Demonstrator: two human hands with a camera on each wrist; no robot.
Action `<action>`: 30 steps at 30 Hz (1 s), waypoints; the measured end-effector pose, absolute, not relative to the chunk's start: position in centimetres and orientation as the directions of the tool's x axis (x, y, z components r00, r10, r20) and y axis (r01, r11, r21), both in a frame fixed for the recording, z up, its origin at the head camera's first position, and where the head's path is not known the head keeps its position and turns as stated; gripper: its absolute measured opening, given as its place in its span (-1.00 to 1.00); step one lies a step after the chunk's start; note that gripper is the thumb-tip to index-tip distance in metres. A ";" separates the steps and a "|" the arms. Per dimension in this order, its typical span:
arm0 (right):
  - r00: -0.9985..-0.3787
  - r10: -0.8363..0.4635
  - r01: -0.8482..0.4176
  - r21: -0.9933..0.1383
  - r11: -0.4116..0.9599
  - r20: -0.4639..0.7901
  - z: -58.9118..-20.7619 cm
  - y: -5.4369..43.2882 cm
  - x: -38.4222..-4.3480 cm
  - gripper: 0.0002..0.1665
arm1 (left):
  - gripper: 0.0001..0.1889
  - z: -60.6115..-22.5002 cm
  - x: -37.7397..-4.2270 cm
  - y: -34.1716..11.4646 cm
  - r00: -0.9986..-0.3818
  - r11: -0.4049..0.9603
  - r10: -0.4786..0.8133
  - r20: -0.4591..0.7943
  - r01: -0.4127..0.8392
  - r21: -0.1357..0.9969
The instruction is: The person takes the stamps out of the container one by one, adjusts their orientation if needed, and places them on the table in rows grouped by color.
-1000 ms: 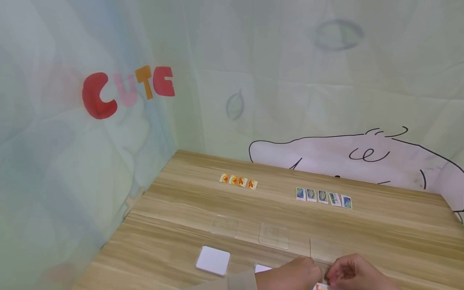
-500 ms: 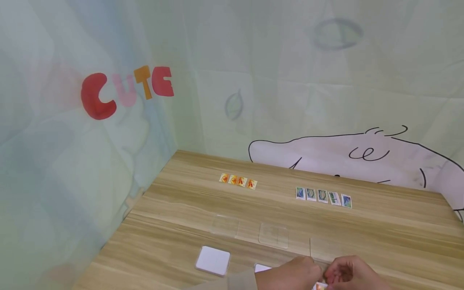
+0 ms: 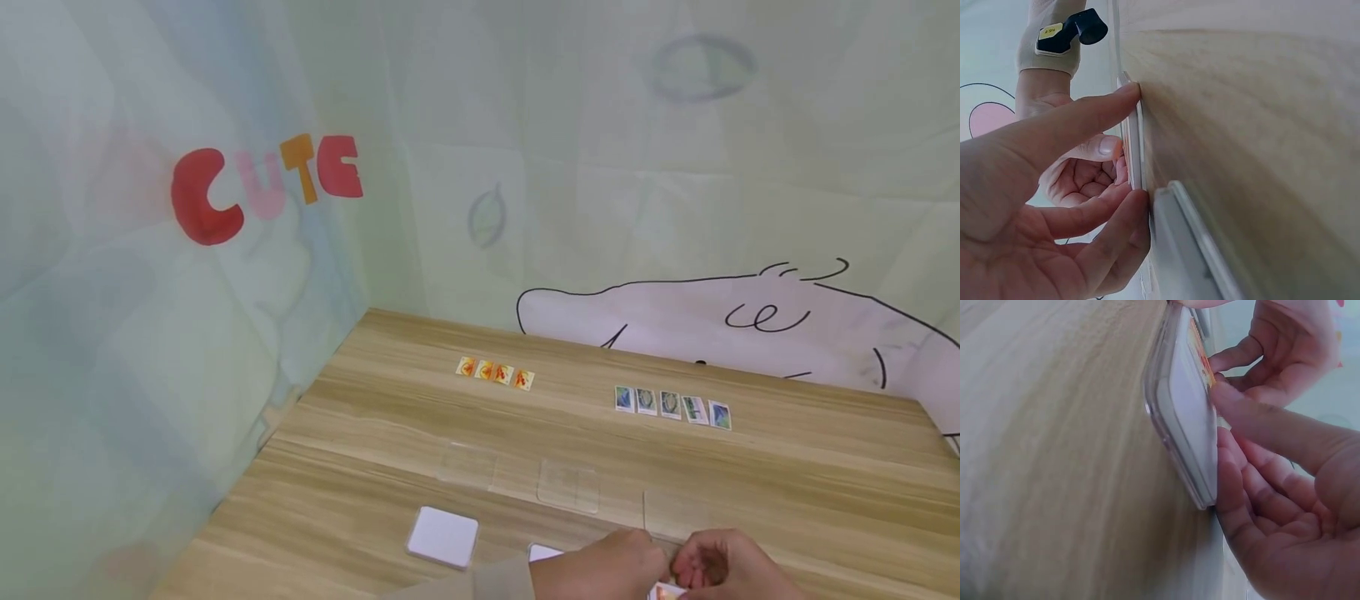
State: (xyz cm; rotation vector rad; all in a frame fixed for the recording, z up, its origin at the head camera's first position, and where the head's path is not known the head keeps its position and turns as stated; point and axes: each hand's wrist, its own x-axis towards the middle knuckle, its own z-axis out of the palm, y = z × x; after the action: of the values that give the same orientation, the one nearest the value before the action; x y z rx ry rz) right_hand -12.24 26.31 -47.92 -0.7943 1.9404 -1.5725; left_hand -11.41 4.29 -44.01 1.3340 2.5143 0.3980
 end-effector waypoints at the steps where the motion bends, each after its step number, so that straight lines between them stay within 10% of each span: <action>1: -0.695 -0.718 -0.119 -0.980 0.158 -0.031 -47.9 26.3 -12.2 -0.77 | -0.86 -44.0 -11.4 4.3 -0.543 0.541 0.833 -0.105 0.761 0.359; 30: -0.661 -0.749 -0.183 -0.959 0.215 -0.042 -47.5 26.0 -12.2 -0.90 | -0.81 -43.5 -11.5 4.5 -0.562 0.573 0.811 -0.162 0.711 0.408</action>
State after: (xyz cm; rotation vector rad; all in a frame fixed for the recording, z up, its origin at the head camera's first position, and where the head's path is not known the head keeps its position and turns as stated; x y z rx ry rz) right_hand -12.24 25.97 -47.54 -0.8593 1.9864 -1.4606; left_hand -11.50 4.55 -43.48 1.2428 2.4767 0.4263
